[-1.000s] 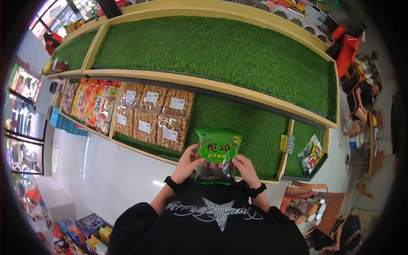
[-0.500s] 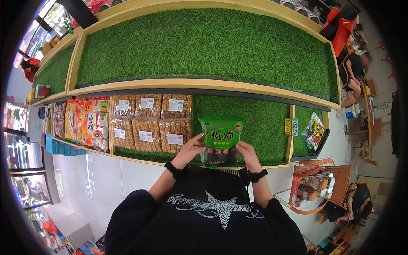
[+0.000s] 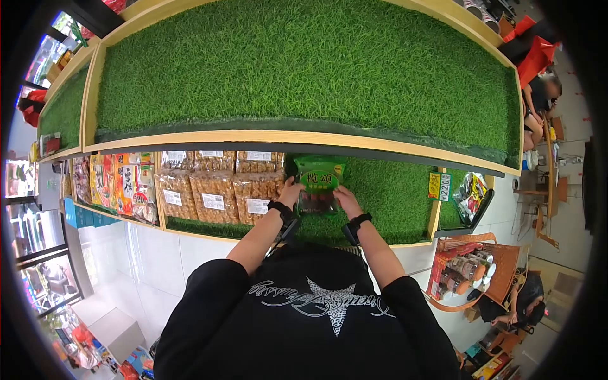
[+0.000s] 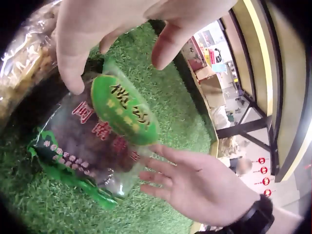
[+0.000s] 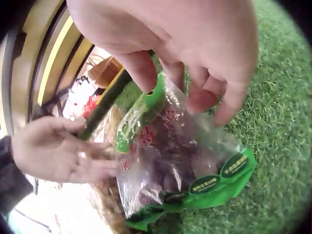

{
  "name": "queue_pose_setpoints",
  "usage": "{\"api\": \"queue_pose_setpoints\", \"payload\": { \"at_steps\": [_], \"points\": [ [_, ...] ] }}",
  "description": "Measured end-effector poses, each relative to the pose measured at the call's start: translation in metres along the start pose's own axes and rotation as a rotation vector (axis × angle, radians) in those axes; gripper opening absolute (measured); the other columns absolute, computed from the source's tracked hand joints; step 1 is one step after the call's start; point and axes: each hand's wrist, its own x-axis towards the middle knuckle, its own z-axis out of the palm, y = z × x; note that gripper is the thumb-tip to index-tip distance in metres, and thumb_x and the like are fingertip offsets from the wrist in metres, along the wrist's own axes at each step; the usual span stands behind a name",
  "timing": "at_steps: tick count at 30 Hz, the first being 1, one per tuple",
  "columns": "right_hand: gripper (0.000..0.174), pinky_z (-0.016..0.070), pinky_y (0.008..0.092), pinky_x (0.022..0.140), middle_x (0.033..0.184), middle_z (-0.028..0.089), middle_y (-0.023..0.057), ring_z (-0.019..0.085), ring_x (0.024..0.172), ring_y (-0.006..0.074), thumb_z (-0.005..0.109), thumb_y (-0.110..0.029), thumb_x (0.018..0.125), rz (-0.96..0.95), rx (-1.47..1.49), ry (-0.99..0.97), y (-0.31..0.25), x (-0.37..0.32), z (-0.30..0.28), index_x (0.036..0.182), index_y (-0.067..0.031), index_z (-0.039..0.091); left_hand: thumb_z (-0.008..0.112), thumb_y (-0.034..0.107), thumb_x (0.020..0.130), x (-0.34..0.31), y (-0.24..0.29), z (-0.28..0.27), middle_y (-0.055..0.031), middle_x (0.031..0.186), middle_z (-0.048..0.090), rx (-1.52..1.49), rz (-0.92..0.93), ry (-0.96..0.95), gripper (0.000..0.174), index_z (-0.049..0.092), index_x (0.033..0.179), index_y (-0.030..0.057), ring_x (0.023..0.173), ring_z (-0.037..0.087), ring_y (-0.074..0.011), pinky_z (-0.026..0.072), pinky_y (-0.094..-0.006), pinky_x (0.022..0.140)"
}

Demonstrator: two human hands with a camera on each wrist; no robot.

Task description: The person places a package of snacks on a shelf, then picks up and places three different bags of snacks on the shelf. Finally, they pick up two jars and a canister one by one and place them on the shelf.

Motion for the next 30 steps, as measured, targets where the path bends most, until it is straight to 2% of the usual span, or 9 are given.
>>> {"api": "queue_pose_setpoints", "payload": {
  "at_steps": [2,3,9,13,15,19,21,24,30],
  "points": [
    [0.049,0.0423,0.0327,0.081,0.112,0.055,0.0143,0.053,0.102,0.0245,0.056,-0.017,0.084,-0.352,-0.342,0.098,0.006,0.010,0.013,0.129,-0.0046,0.040,0.060,0.020,0.078,0.001,-0.001,0.008,-0.0120,0.132,0.037,-0.060,0.099,0.042,0.074,0.021,0.140,0.0142,0.118,0.035,-0.0244,0.0288,-0.0369,0.097],
    [0.066,0.0335,0.0375,0.097,0.133,0.039,0.0198,0.039,0.122,0.0328,0.055,-0.017,0.082,-0.221,-0.497,0.097,0.005,0.019,0.018,0.138,-0.0074,0.022,0.061,0.021,0.077,0.008,-0.004,0.006,-0.0107,0.133,0.037,0.048,0.088,-0.001,0.077,0.018,0.141,0.0138,0.116,0.036,-0.0230,0.0287,-0.0371,0.095],
    [0.080,0.0292,0.0393,0.103,0.144,0.019,0.0183,0.026,0.129,0.0358,0.054,-0.024,0.082,-0.058,-0.683,0.023,-0.011,-0.011,0.020,0.142,-0.0082,0.004,0.061,0.023,0.077,0.016,-0.025,0.006,-0.0105,0.136,0.033,0.058,-0.013,-0.028,0.073,0.024,0.139,0.0127,0.121,0.033,-0.0226,0.0287,-0.0379,0.097],
    [0.077,0.0290,0.0393,0.103,0.144,0.019,0.0166,0.026,0.130,0.0337,0.053,-0.025,0.082,-0.103,-0.657,0.000,0.002,-0.012,0.007,0.142,-0.0088,0.007,0.060,0.027,0.077,-0.011,-0.018,0.003,-0.0165,0.137,0.030,0.129,0.042,-0.025,0.079,0.019,0.139,0.0016,0.124,0.033,-0.0271,0.0313,-0.0410,0.097],
    [0.072,0.0342,0.0390,0.097,0.135,0.036,0.0192,0.039,0.122,0.0340,0.053,-0.024,0.083,-0.092,-0.687,0.053,0.012,-0.011,-0.001,0.141,-0.0099,0.014,0.059,0.028,0.078,-0.022,-0.013,-0.001,-0.0156,0.137,0.031,0.114,0.074,-0.047,0.077,0.019,0.139,0.0035,0.124,0.033,-0.0268,0.0309,-0.0420,0.097],
    [0.059,0.0350,0.0381,0.097,0.135,0.037,0.0174,0.040,0.121,0.0321,0.052,-0.030,0.084,0.014,-0.506,-0.006,0.024,-0.027,-0.034,0.135,-0.0077,0.032,0.056,0.027,0.083,-0.077,0.006,-0.018,-0.0123,0.134,0.037,-0.001,0.200,-0.142,0.062,0.031,0.135,0.0062,0.124,0.034,-0.0233,0.0325,-0.0371,0.097],
    [0.046,0.0414,0.0343,0.088,0.115,0.055,0.0159,0.053,0.105,0.0271,0.053,-0.031,0.085,-0.236,-0.482,0.067,0.034,-0.041,-0.050,0.122,-0.0050,0.047,0.054,0.025,0.085,-0.108,0.014,-0.030,-0.0113,0.133,0.039,-0.043,0.265,-0.201,0.055,0.036,0.133,0.0059,0.125,0.035,-0.0221,0.0337,-0.0352,0.097],
    [0.035,0.0427,0.0261,0.075,0.090,0.059,0.0061,0.054,0.082,0.0138,0.053,-0.022,0.085,-0.375,-0.394,0.245,0.007,-0.112,-0.046,0.114,-0.0014,0.053,0.051,0.024,0.086,-0.138,0.010,-0.051,-0.0106,0.122,0.050,-0.107,0.436,-0.228,0.048,0.043,0.127,0.0000,0.114,0.046,-0.0200,0.0353,-0.0283,0.094],
    [0.033,0.0443,0.0282,0.075,0.088,0.062,0.0100,0.058,0.083,0.0177,0.054,-0.024,0.085,-0.382,-0.341,0.428,0.025,-0.175,-0.047,0.111,-0.0030,0.055,0.044,0.025,0.090,-0.166,-0.008,-0.059,-0.0124,0.125,0.050,-0.018,0.491,-0.151,0.045,0.043,0.126,-0.0024,0.114,0.049,-0.0188,0.0361,-0.0291,0.094]
  ]
}}
